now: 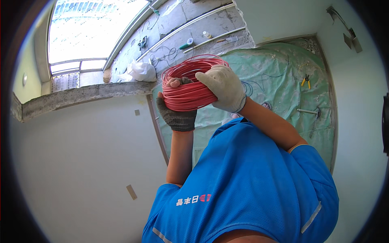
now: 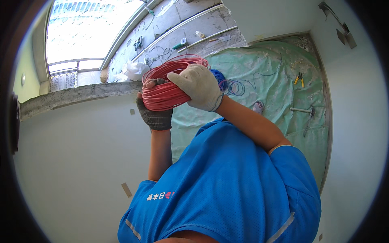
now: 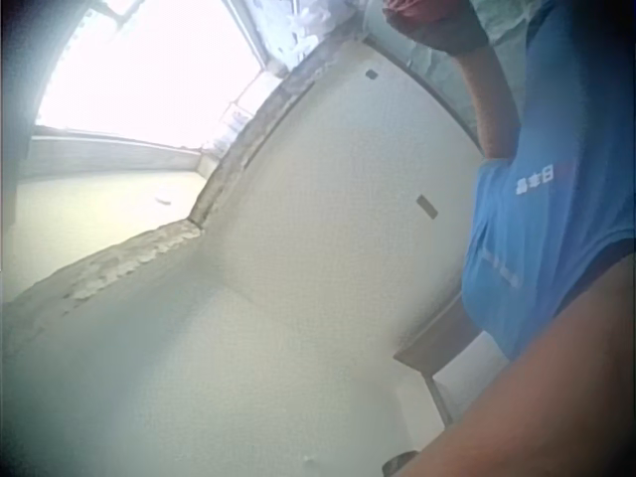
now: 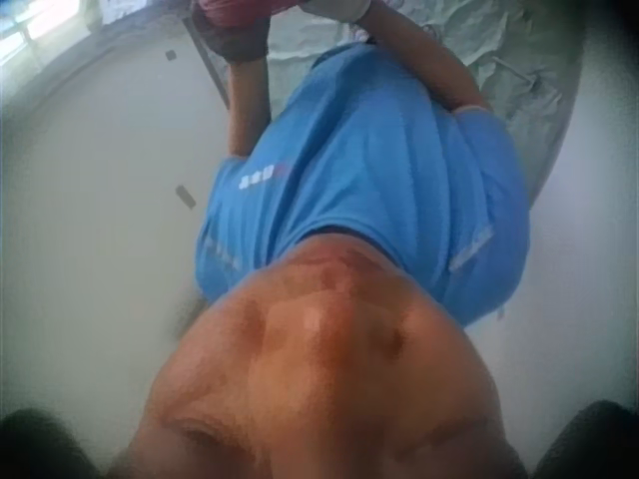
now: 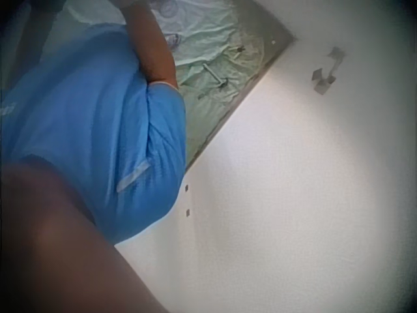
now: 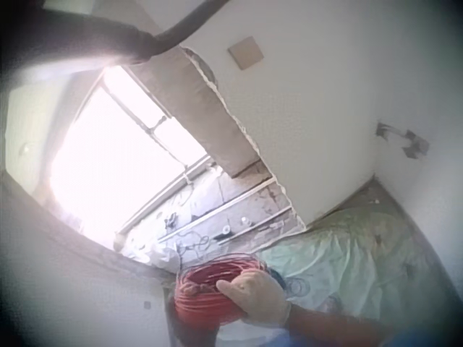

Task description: Connecting wires in a ceiling electrical box and winding wire coils on the floor.

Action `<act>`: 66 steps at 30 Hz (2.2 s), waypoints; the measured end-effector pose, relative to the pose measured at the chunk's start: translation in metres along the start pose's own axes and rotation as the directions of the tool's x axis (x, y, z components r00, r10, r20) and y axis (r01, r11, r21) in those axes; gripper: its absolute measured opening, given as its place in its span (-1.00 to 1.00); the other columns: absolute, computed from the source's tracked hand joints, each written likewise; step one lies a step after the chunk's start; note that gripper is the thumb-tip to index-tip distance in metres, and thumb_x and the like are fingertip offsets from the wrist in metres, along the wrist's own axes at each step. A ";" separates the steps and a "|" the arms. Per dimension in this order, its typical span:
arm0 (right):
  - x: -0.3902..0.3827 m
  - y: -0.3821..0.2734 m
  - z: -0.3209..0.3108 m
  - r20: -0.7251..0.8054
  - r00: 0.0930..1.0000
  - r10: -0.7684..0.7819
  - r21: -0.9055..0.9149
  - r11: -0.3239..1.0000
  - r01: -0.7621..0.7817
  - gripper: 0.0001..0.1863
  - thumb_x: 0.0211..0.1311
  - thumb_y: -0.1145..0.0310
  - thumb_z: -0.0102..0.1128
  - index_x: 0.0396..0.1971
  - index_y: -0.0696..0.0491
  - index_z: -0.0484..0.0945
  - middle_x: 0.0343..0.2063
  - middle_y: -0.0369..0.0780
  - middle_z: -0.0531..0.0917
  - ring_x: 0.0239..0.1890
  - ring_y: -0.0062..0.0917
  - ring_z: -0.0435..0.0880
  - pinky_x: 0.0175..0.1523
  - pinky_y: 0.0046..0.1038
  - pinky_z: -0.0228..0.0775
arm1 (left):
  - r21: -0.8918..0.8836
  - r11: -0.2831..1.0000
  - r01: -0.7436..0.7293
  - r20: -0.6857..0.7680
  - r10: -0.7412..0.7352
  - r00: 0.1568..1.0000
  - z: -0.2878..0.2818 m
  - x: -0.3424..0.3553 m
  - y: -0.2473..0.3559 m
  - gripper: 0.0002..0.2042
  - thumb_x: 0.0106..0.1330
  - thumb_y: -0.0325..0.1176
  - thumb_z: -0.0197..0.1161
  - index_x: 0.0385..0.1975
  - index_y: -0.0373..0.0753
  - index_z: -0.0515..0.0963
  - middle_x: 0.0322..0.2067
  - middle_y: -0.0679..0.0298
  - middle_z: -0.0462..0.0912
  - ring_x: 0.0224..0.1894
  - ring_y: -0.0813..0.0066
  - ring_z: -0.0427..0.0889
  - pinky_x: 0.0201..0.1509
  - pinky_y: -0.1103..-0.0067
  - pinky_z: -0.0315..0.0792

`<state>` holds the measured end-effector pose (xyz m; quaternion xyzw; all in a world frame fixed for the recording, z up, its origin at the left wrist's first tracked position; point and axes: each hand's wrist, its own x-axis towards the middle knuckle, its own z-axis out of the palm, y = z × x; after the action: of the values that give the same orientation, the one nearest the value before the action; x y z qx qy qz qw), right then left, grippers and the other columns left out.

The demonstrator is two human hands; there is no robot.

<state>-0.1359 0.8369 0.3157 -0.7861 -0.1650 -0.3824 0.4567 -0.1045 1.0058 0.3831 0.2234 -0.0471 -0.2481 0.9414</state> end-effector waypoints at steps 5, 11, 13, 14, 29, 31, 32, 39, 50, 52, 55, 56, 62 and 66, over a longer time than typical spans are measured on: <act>0.024 -0.011 -0.026 0.088 0.996 0.006 -0.025 1.000 -0.004 -0.36 -0.14 0.36 0.41 0.07 -0.02 0.46 -0.34 -0.18 0.63 -0.28 -0.24 0.64 -0.13 -0.18 0.46 | -0.083 0.994 0.067 -0.047 -0.071 0.996 0.011 -0.012 0.007 -0.43 0.38 0.05 -0.04 0.19 -0.28 0.33 0.17 0.07 0.47 0.30 0.05 0.32 0.43 0.10 0.10; 0.056 0.000 -0.063 0.146 0.989 0.003 -0.075 0.997 0.008 -0.28 -0.19 0.36 0.49 0.12 -0.11 0.45 -0.30 -0.15 0.65 -0.26 -0.21 0.68 -0.15 -0.25 0.56 | 0.559 0.727 0.399 0.134 -0.554 0.822 0.033 -0.056 0.044 -0.12 0.28 0.34 -0.01 0.34 -0.37 0.21 0.28 -0.13 0.31 0.33 -0.03 0.31 0.30 0.08 0.26; 0.068 0.000 -0.074 0.148 0.986 -0.082 -0.097 0.991 0.097 -0.30 -0.16 0.39 0.44 0.12 -0.10 0.45 -0.28 -0.13 0.67 -0.27 -0.22 0.70 -0.16 -0.27 0.59 | 0.866 0.499 -0.028 0.407 -0.672 0.618 0.059 -0.054 0.116 -0.08 0.18 0.45 -0.02 0.21 -0.38 0.39 -0.10 -0.08 0.64 -0.01 -0.07 0.61 0.03 0.00 0.45; 0.075 -0.003 -0.078 0.156 0.971 -0.179 -0.099 0.976 0.196 -0.32 -0.13 0.41 0.40 0.13 -0.10 0.45 -0.27 -0.11 0.70 -0.28 -0.24 0.73 -0.18 -0.28 0.61 | 0.807 0.588 -0.060 0.460 -0.560 0.689 0.078 -0.047 0.139 -0.07 0.16 0.46 -0.01 0.18 -0.40 0.38 -0.14 -0.07 0.64 -0.01 -0.06 0.60 0.13 0.00 0.37; 0.122 0.005 -0.083 0.336 0.918 -0.211 0.271 0.955 0.120 -0.11 -0.04 0.41 0.44 0.37 -0.09 0.25 -0.17 -0.07 0.71 -0.18 -0.21 0.74 0.02 -0.27 0.60 | 0.836 0.455 0.307 0.359 -0.876 0.321 0.070 0.049 -0.025 -0.05 0.19 0.32 0.20 0.28 -0.48 0.22 0.12 -0.13 0.51 0.14 0.13 0.56 0.24 0.30 0.41; 0.104 0.014 -0.074 0.326 0.944 -0.041 0.304 0.950 -0.064 -0.07 -0.07 0.36 0.47 0.38 -0.05 0.21 -0.07 -0.10 0.66 -0.06 -0.32 0.69 0.12 -0.35 0.52 | 0.764 0.521 0.381 0.426 -0.850 0.309 0.072 0.015 -0.026 -0.06 0.20 0.30 0.19 0.29 -0.49 0.20 0.12 -0.13 0.51 0.15 0.11 0.55 0.25 0.29 0.40; 0.085 0.023 -0.072 0.356 0.928 0.109 0.333 0.913 -0.235 -0.09 -0.04 0.35 0.44 0.39 -0.02 0.20 0.00 -0.10 0.62 0.00 -0.35 0.65 0.16 -0.37 0.49 | 0.721 0.559 0.410 0.464 -0.828 0.314 0.066 0.021 -0.026 -0.06 0.21 0.29 0.19 0.29 -0.49 0.19 0.12 -0.14 0.51 0.15 0.09 0.54 0.26 0.29 0.39; -0.110 0.062 -0.176 0.992 0.074 0.103 0.049 0.222 -0.974 -0.43 0.21 0.27 0.24 0.20 0.19 0.44 -0.20 -0.13 0.69 -0.25 -0.50 0.69 -0.11 -0.47 0.52 | 0.375 0.764 0.525 0.654 -0.619 0.435 0.035 0.034 0.036 -0.08 0.25 0.23 0.19 0.32 -0.50 0.13 0.12 -0.15 0.51 0.18 0.00 0.51 0.30 0.26 0.33; -0.005 0.008 -0.105 0.515 0.538 0.668 0.483 0.293 -0.825 -0.69 0.44 0.28 0.02 -0.07 0.18 0.60 -0.64 -0.38 0.52 -0.60 -0.74 0.45 -0.48 -0.60 0.33 | 0.160 0.909 0.385 0.228 -0.414 0.881 0.025 -0.012 0.071 -0.07 0.30 0.20 0.08 0.42 -0.42 -0.07 0.42 -0.16 0.02 0.41 -0.08 0.20 0.40 0.07 0.19; 0.016 -0.025 -0.060 0.365 0.797 0.482 0.579 0.553 -0.599 -0.76 0.41 0.34 0.07 -0.12 0.17 0.62 -0.60 -0.34 0.58 -0.56 -0.68 0.50 -0.45 -0.55 0.38 | 0.210 0.914 0.347 0.124 -0.377 0.918 0.028 -0.021 0.054 -0.07 0.29 0.20 0.08 0.42 -0.42 -0.08 0.41 -0.18 0.05 0.43 -0.08 0.14 0.45 0.12 0.11; 0.015 -0.054 -0.028 0.286 0.908 0.305 0.473 0.780 -0.411 -0.83 0.35 0.36 0.16 -0.22 0.13 0.62 -0.53 -0.22 0.64 -0.50 -0.47 0.60 -0.37 -0.46 0.48 | 0.297 0.914 0.275 0.005 -0.290 0.957 0.019 -0.027 0.043 -0.04 0.27 0.23 0.08 0.43 -0.41 -0.10 0.41 -0.18 0.03 0.45 -0.07 0.09 0.50 0.15 0.03; 0.014 -0.058 -0.023 0.346 0.895 0.281 0.367 0.837 -0.405 -0.85 0.32 0.35 0.20 -0.27 0.11 0.62 -0.49 -0.14 0.65 -0.46 -0.34 0.64 -0.32 -0.40 0.51 | 0.334 0.913 0.235 -0.012 -0.245 0.969 0.015 -0.030 0.041 -0.02 0.26 0.25 0.09 0.43 -0.40 -0.13 0.43 -0.16 -0.01 0.45 -0.06 0.08 0.50 0.13 0.01; 0.011 -0.050 -0.015 0.314 0.939 0.137 0.314 0.919 -0.239 -0.83 0.27 0.28 0.24 -0.37 0.07 0.57 -0.50 -0.10 0.59 -0.43 -0.17 0.62 -0.32 -0.29 0.50 | 0.003 0.993 0.115 0.021 -0.115 0.993 -0.008 -0.039 0.034 -0.28 0.37 0.07 0.06 0.30 -0.44 0.19 0.17 -0.06 0.48 0.26 0.02 0.42 0.43 0.22 0.20; -0.019 -0.020 -0.006 0.275 0.955 0.108 0.370 0.905 -0.209 -0.88 0.21 0.36 0.24 -0.33 0.06 0.55 -0.48 -0.12 0.59 -0.40 -0.17 0.61 -0.28 -0.25 0.47 | 0.082 0.994 0.072 -0.059 -0.067 0.996 -0.007 -0.040 0.034 -0.37 0.37 0.05 0.07 0.17 -0.44 0.27 -0.07 0.13 0.58 0.04 0.18 0.55 0.31 0.29 0.33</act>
<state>-0.1634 0.8438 0.3148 -0.7302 -0.2295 -0.2011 0.6113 -0.1230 1.0550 0.3925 0.2709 -0.0233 -0.2722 0.9230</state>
